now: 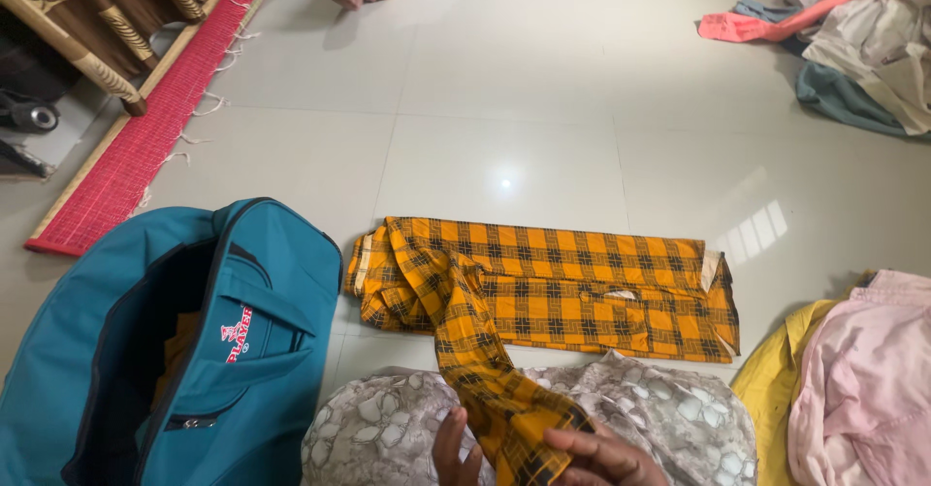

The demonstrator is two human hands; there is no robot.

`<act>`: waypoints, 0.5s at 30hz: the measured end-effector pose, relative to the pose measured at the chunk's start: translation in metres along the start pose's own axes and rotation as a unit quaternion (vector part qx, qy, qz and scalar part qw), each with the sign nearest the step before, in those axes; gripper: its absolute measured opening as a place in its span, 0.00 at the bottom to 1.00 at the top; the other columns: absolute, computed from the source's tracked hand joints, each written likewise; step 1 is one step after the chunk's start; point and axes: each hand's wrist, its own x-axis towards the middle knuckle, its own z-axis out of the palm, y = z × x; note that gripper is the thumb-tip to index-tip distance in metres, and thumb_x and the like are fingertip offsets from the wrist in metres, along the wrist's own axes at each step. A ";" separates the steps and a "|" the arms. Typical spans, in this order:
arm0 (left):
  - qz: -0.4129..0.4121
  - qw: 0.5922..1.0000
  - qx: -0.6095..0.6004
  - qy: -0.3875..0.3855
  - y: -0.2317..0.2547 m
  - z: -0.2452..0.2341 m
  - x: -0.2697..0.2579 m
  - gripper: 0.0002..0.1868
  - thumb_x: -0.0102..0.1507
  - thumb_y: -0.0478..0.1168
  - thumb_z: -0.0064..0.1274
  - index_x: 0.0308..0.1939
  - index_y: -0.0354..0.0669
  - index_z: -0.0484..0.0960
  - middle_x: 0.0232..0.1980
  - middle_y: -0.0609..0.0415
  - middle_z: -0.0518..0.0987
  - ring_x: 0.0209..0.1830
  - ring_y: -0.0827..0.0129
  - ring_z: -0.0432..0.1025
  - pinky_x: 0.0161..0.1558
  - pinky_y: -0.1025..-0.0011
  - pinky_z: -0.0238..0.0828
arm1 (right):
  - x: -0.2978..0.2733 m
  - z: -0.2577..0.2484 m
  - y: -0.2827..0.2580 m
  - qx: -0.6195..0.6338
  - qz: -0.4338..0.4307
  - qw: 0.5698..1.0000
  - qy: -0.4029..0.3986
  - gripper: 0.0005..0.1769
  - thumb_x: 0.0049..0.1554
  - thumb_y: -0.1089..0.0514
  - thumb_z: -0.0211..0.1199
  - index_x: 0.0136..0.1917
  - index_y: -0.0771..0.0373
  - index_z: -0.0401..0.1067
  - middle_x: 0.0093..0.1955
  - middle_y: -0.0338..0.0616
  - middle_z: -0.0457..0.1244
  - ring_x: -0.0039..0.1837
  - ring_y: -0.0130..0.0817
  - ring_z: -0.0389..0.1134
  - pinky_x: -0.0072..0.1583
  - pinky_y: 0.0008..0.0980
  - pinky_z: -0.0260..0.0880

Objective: The person folds a yellow checkered shirt by hand, laying it flat on the floor, folding the sleeves and sides inward, and smoothing it with their hands.

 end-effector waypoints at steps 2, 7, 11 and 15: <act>0.086 0.996 -0.014 0.016 0.016 0.003 0.011 0.18 0.63 0.43 0.54 0.52 0.33 0.79 0.60 0.39 0.78 0.64 0.48 0.72 0.64 0.52 0.67 | -0.002 -0.014 0.001 0.250 0.114 0.962 -0.010 0.39 0.57 0.50 0.63 0.72 0.79 0.64 0.70 0.72 0.60 0.69 0.65 0.69 0.70 0.51 0.70; -0.004 0.945 -0.008 -0.326 0.027 -0.009 0.038 0.16 0.61 0.54 0.62 0.41 0.47 0.85 0.50 0.50 0.85 0.52 0.66 0.80 0.62 0.61 0.76 | 0.046 -0.083 0.042 -0.058 0.279 0.955 0.080 0.42 0.50 0.58 0.76 0.72 0.54 0.58 0.68 0.53 0.67 0.68 0.43 0.70 0.68 0.43 0.70; 0.066 0.970 -0.040 -0.232 0.029 -0.001 0.041 0.18 0.61 0.56 0.60 0.43 0.47 0.84 0.51 0.49 0.84 0.53 0.65 0.79 0.62 0.59 0.74 | 0.031 -0.113 0.044 -0.222 0.176 0.950 0.135 0.50 0.47 0.58 0.82 0.73 0.52 0.54 0.67 0.49 0.68 0.69 0.39 0.71 0.70 0.39 0.71; 0.068 0.973 -0.038 -0.219 0.034 -0.003 0.042 0.20 0.61 0.58 0.58 0.46 0.48 0.83 0.53 0.48 0.83 0.55 0.63 0.78 0.62 0.57 0.71 | 0.040 -0.087 0.028 -0.082 0.175 0.979 0.057 0.48 0.48 0.58 0.81 0.73 0.51 0.55 0.67 0.49 0.68 0.69 0.39 0.71 0.70 0.39 0.71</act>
